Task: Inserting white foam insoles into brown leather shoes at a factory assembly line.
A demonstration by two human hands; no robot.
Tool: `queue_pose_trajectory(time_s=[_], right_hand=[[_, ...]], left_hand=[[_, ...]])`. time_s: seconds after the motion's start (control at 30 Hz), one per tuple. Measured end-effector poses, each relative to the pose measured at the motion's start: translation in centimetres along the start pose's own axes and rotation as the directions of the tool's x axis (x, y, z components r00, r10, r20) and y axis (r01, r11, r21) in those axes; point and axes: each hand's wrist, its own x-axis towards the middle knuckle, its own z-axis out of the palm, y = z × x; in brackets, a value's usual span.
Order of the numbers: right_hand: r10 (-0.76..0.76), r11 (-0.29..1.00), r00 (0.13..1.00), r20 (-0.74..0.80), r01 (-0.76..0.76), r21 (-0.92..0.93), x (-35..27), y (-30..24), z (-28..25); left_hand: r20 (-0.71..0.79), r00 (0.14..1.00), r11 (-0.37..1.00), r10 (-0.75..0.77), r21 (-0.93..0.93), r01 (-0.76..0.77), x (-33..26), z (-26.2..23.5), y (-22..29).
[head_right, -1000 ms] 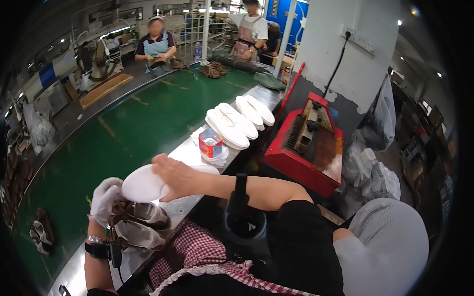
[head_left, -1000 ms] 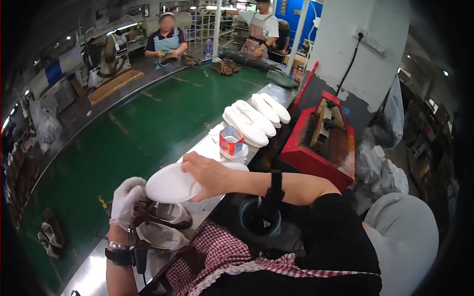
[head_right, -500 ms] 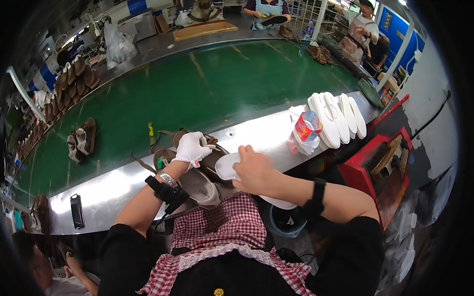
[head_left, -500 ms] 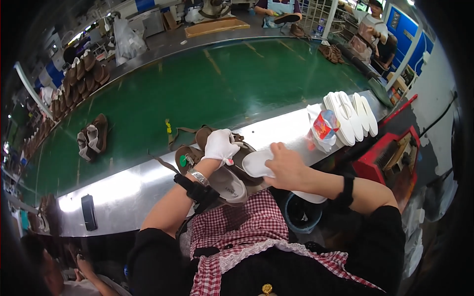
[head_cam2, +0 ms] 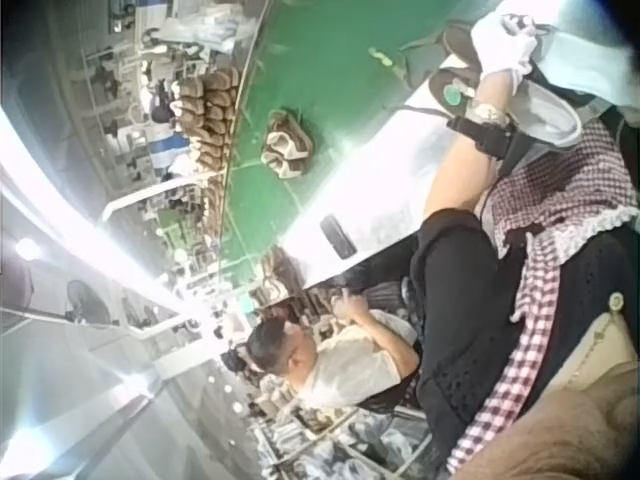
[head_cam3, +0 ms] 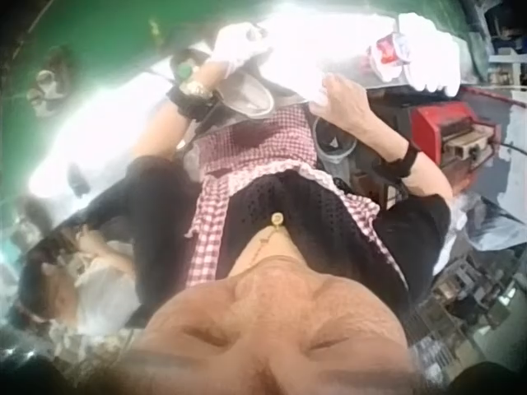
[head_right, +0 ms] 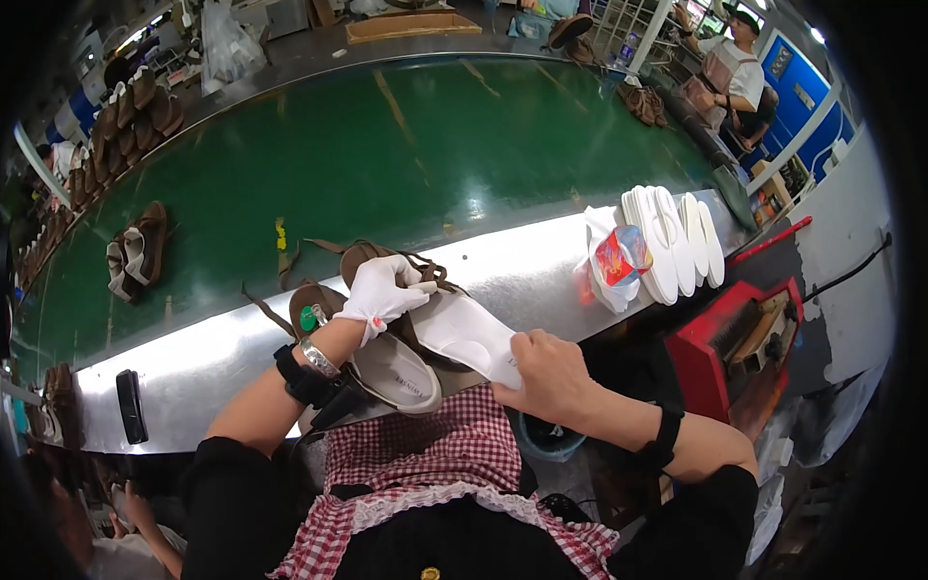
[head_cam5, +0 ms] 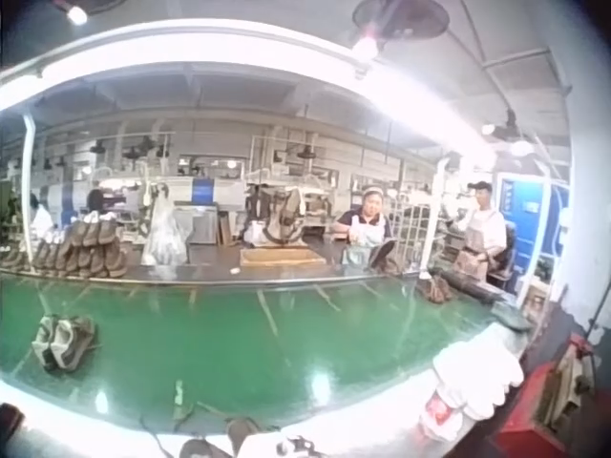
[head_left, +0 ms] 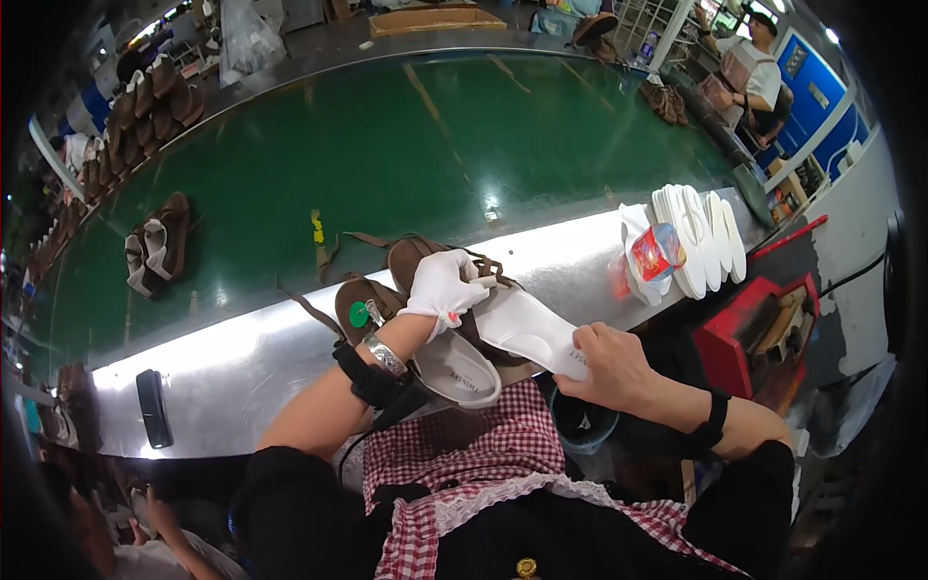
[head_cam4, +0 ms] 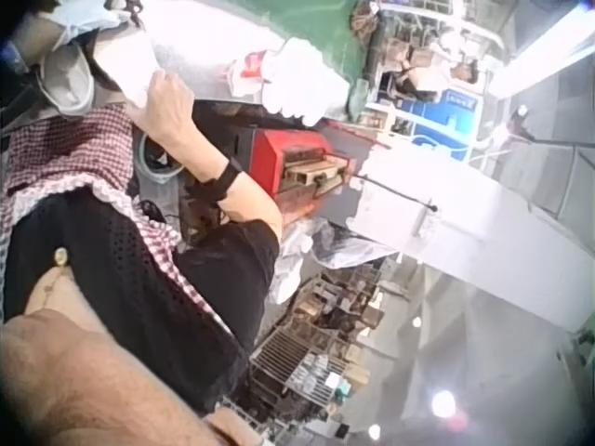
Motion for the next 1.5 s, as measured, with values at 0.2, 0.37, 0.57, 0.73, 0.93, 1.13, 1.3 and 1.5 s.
queue_pose_trajectory(time_s=[0.2,0.37,0.57,0.73,0.93,1.13,1.3,1.5], right_hand=[[-0.185,0.981,0.977,-0.108,0.177,-0.077,5.2,-1.8,1.5],[-0.286,0.947,0.957,0.052,0.290,-0.135,10.0,-1.9,5.4],[-0.405,0.900,0.894,0.193,0.427,-0.088,10.2,-0.8,6.6],[-0.393,0.900,0.867,0.305,0.431,-0.067,10.8,-0.6,7.0],[-0.357,0.855,0.543,0.760,0.518,0.032,14.2,-0.3,5.1],[-0.404,0.794,0.590,0.699,0.605,-0.053,13.3,-0.5,6.5],[-0.511,0.681,0.490,0.706,0.732,-0.016,13.9,-0.5,5.4],[-0.551,0.704,0.560,0.619,0.710,-0.016,13.3,0.5,7.0]], left_hand=[[0.014,0.993,0.993,0.114,0.025,-0.114,-0.3,-0.4,-0.3],[0.037,0.995,0.995,0.097,-0.016,-0.097,-0.3,-0.5,-0.4],[0.079,0.995,0.997,0.064,0.040,-0.067,-0.2,-0.9,-0.3],[0.079,0.990,0.992,0.116,0.048,-0.120,0.0,-0.8,-0.8],[0.125,0.984,0.991,0.129,0.025,-0.133,0.1,-0.8,-0.6],[0.154,0.982,0.992,0.107,0.045,-0.115,0.1,-0.9,-0.7],[0.161,0.977,0.987,0.140,0.055,-0.151,0.3,-0.9,-1.0],[0.161,0.968,0.979,0.191,0.045,-0.200,0.5,-1.0,-1.1]])
